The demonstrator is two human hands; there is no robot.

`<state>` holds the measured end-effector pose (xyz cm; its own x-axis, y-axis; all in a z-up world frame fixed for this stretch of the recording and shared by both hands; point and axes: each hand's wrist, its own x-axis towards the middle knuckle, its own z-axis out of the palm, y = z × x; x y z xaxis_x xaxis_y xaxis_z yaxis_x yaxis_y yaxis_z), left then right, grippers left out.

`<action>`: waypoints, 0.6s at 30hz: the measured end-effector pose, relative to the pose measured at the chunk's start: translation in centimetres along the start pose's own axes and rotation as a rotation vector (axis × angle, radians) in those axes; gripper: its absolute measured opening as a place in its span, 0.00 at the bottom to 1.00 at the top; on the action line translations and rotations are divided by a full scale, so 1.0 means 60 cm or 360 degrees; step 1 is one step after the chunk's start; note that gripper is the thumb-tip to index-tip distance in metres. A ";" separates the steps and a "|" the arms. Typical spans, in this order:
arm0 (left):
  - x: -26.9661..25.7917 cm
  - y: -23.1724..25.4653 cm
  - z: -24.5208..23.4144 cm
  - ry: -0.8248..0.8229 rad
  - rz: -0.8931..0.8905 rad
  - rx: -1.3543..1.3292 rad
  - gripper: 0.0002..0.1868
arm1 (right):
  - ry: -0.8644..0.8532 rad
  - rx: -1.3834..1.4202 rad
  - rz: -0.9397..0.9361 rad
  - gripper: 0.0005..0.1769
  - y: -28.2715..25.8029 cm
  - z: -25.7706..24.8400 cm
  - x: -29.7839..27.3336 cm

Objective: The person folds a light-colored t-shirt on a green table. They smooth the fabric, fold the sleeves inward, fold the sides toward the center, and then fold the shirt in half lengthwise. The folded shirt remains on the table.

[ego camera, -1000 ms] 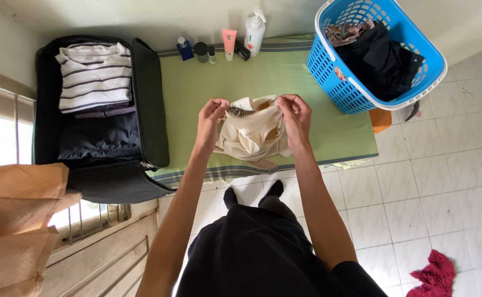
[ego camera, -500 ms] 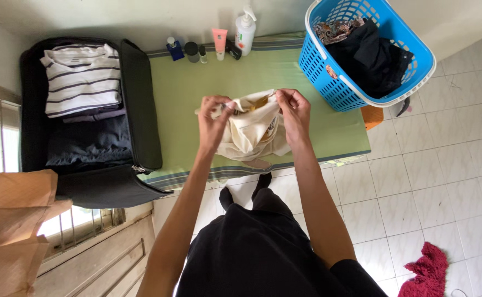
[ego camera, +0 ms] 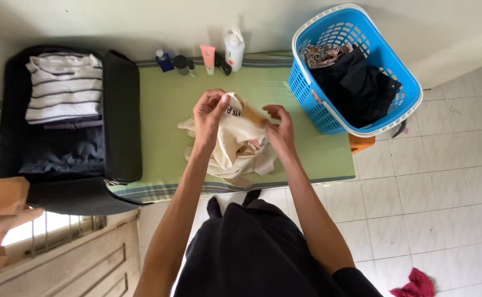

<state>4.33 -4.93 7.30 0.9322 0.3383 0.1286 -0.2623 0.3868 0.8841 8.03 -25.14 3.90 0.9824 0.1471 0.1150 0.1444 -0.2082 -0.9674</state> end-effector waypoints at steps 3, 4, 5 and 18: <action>0.014 -0.021 0.021 -0.0014 0.0008 -0.0046 0.05 | -0.0017 -0.0308 -0.0199 0.15 -0.001 -0.010 0.006; 0.017 -0.026 0.027 0.0013 -0.0021 -0.0013 0.05 | 0.0003 -0.0328 -0.0251 0.15 -0.003 -0.011 0.012; 0.021 -0.032 0.032 0.0041 -0.0050 0.0021 0.06 | 0.0024 -0.0348 -0.0304 0.15 -0.003 -0.012 0.019; 0.021 -0.061 0.043 0.0023 -0.0208 -0.0036 0.05 | -0.0081 -0.0300 -0.0326 0.32 0.023 0.005 0.034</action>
<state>7.11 -8.13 5.36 0.9551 0.2961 0.0061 -0.1444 0.4476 0.8825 10.19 -24.83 2.70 0.9240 0.2518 0.2878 0.3635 -0.3445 -0.8656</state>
